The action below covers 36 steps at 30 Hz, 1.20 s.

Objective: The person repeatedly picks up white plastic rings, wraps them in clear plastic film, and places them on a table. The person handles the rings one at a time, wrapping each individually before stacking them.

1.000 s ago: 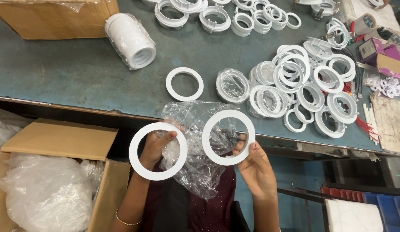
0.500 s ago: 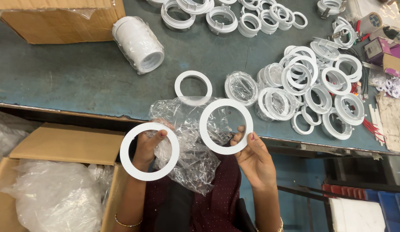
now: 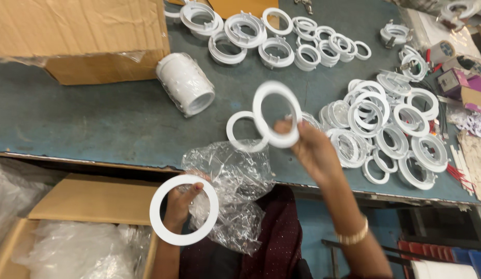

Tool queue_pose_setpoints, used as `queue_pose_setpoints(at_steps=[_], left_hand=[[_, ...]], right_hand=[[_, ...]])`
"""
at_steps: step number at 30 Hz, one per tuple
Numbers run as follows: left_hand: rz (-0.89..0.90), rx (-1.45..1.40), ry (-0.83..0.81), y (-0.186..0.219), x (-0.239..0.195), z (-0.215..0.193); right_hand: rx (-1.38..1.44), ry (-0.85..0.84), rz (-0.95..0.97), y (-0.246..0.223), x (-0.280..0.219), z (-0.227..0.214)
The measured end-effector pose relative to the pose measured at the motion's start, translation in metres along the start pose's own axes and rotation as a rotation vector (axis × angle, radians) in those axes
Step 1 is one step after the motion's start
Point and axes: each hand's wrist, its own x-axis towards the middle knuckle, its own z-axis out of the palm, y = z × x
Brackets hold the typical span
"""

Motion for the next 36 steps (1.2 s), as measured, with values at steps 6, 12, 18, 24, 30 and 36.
queue_pose_setpoints(at_steps=[6,12,18,24,30,36], left_hand=[[0.006,0.030,-0.025,0.008,-0.003,-0.005],[-0.003,0.030,-0.025,0.012,-0.013,-0.012],[0.023,0.040,-0.072,0.017,0.004,-0.001],[0.042,0.014,-0.161,0.021,0.014,0.030],[0.054,-0.032,-0.202,0.030,0.017,0.056],[0.150,-0.023,-0.248,0.043,0.014,0.102]], right_hand=[[0.083,0.059,-0.159,-0.005,0.218,-0.034],[0.049,0.530,-0.297,-0.007,0.343,-0.091],[0.199,0.493,-0.151,0.011,0.381,-0.123],[-0.154,0.341,-0.157,-0.006,0.346,-0.109],[-0.691,-0.108,-0.294,-0.039,0.121,-0.030],[-0.876,-0.290,0.209,-0.021,-0.104,0.028]])
